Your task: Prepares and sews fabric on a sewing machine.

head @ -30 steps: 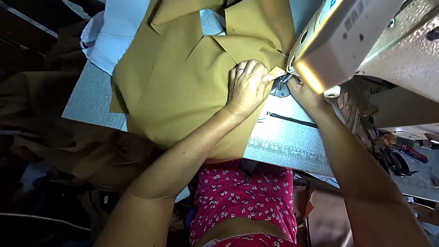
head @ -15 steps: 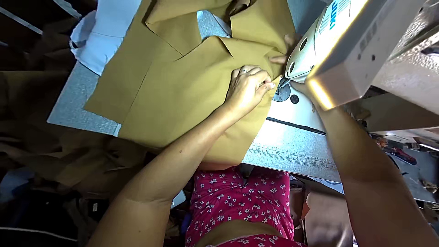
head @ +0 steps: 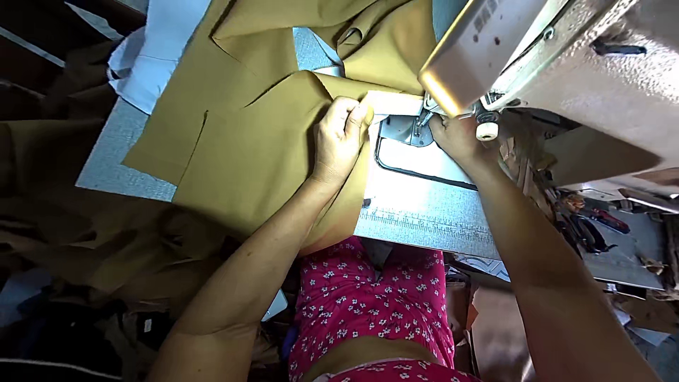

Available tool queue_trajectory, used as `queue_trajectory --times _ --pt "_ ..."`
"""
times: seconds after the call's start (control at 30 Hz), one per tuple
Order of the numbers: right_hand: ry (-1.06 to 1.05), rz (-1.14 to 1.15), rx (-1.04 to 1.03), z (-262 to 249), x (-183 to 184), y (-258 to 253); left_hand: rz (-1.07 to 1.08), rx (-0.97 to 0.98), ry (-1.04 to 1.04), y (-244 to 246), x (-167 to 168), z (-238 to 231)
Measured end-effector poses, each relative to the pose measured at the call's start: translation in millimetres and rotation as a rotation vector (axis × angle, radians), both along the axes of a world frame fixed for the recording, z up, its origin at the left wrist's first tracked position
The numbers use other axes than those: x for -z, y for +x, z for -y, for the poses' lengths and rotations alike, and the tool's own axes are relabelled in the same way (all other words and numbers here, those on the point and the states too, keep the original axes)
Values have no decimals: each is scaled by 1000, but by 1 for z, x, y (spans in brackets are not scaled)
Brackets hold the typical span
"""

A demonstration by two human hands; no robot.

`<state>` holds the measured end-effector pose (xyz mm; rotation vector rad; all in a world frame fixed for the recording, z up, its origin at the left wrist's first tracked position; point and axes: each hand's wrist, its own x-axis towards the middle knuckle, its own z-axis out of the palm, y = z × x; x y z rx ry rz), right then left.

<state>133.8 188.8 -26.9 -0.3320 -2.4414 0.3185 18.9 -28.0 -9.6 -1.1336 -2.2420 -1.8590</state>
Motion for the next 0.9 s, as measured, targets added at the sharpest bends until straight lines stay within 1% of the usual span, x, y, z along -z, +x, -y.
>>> queue_trajectory --times 0.07,0.13,0.17,0.23,0.3,0.33,0.37,0.4,0.43,0.47,0.5,0.57,0.6,0.63,0.67,0.73,0.8,0.83,0.87,0.9 --pt "-34 -21 1 5 1 3 -41 -10 12 11 -2 11" --pt "-89 -12 12 6 4 9 -61 -31 18 30 -3 31" --pt "-118 -2 20 5 5 11 -33 -22 11 40 -4 45" --pt "-144 47 38 7 4 11 116 55 -43 70 -7 72" --pt "-168 105 59 10 -2 8 320 259 -49 114 -9 87" --pt "-187 123 66 12 -4 7 381 425 -39 138 -10 89" --pt "-216 150 87 13 -7 8 397 618 -58 158 -11 90" --pt "-271 182 111 15 -9 8 368 810 -88 170 -11 88" --pt "-329 207 140 16 -12 9 286 955 -109 173 -12 83" --pt "-364 227 167 17 -14 9 138 972 -107 167 -13 77" --pt "-378 254 180 17 -17 10 -21 845 -101 154 -16 69" --pt "-344 316 177 17 -17 9 -242 475 -142 103 -25 45" --pt "-307 349 163 15 -14 6 -333 300 -204 73 -25 28" --pt "-273 376 154 15 -13 4 -379 206 -305 44 -23 10" --pt "-245 387 147 16 -14 5 -391 178 -424 19 -19 -7" --pt "-242 397 150 22 -22 11 -363 205 -709 -14 -17 -32" --pt "-326 545 174 39 -40 26 -312 220 -956 -31 -23 -39" --pt "-344 610 124 54 -52 42 -298 212 -1027 -33 -26 -35" --pt "-330 589 23 71 -66 59 -298 199 -1075 -33 -30 -26" --pt "-297 453 -118 88 -79 76 -301 187 -1112 -31 -34 -16"
